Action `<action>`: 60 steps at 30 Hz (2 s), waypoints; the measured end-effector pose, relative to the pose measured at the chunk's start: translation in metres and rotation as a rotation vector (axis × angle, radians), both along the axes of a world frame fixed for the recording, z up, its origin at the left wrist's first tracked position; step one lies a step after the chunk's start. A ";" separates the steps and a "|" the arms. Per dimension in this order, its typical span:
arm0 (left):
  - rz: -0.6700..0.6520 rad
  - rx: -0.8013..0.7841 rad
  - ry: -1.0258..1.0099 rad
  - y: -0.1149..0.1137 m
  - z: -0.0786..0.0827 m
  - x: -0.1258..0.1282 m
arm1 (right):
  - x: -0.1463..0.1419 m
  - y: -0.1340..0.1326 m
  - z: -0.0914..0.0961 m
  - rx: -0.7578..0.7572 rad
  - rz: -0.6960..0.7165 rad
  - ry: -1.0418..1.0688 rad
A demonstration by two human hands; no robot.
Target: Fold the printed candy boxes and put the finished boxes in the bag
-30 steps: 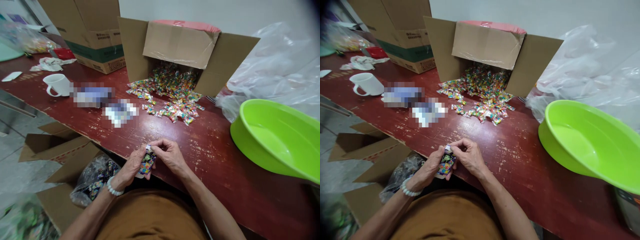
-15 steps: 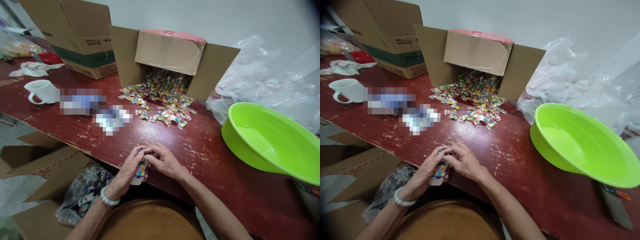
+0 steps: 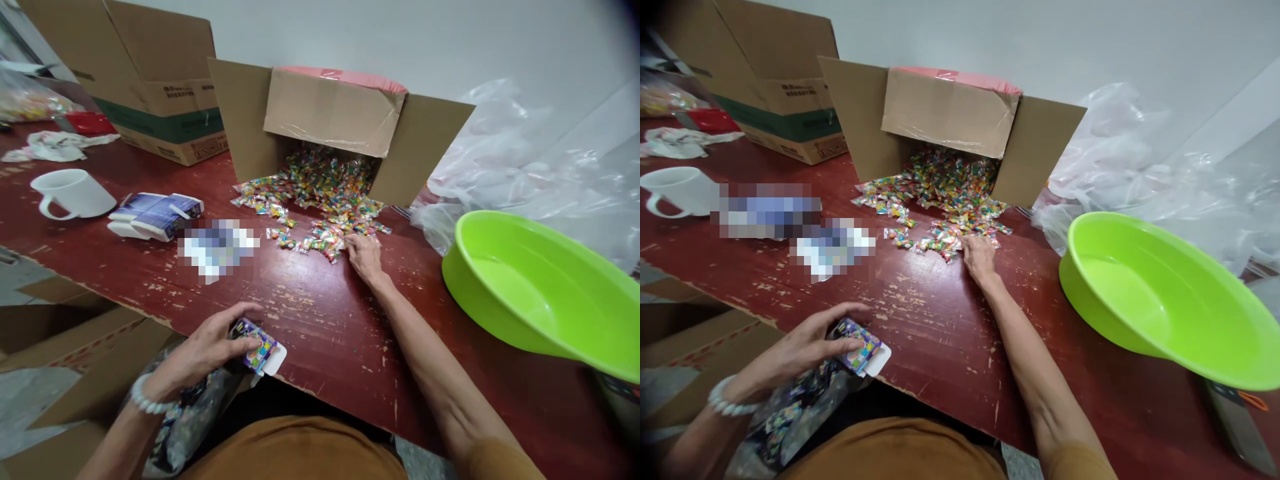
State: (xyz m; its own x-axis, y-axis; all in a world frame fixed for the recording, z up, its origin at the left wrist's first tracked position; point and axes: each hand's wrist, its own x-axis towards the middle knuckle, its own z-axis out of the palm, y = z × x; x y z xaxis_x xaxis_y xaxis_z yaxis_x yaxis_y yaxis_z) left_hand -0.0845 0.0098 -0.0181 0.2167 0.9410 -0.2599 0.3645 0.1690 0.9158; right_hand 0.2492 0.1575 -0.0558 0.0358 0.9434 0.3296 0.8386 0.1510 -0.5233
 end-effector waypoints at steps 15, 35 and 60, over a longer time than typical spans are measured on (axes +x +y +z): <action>0.079 -0.377 -0.640 -0.035 0.000 0.049 | -0.091 -0.138 0.051 -0.281 0.201 1.204; 0.180 -0.382 -0.770 -0.048 0.004 0.081 | -0.097 -0.172 0.033 -0.327 0.329 1.079; 0.288 -0.375 -0.882 -0.047 0.001 0.084 | -0.109 -0.176 0.031 -0.421 0.317 0.976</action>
State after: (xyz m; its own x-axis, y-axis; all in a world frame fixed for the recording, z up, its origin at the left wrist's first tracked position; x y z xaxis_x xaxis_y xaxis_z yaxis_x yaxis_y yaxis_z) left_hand -0.0002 -0.0376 -0.0175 0.2520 0.8779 -0.4071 -0.5198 0.4777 0.7082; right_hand 0.1400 -0.0187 -0.0245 -0.1575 0.9858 -0.0582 -0.0063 -0.0599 -0.9982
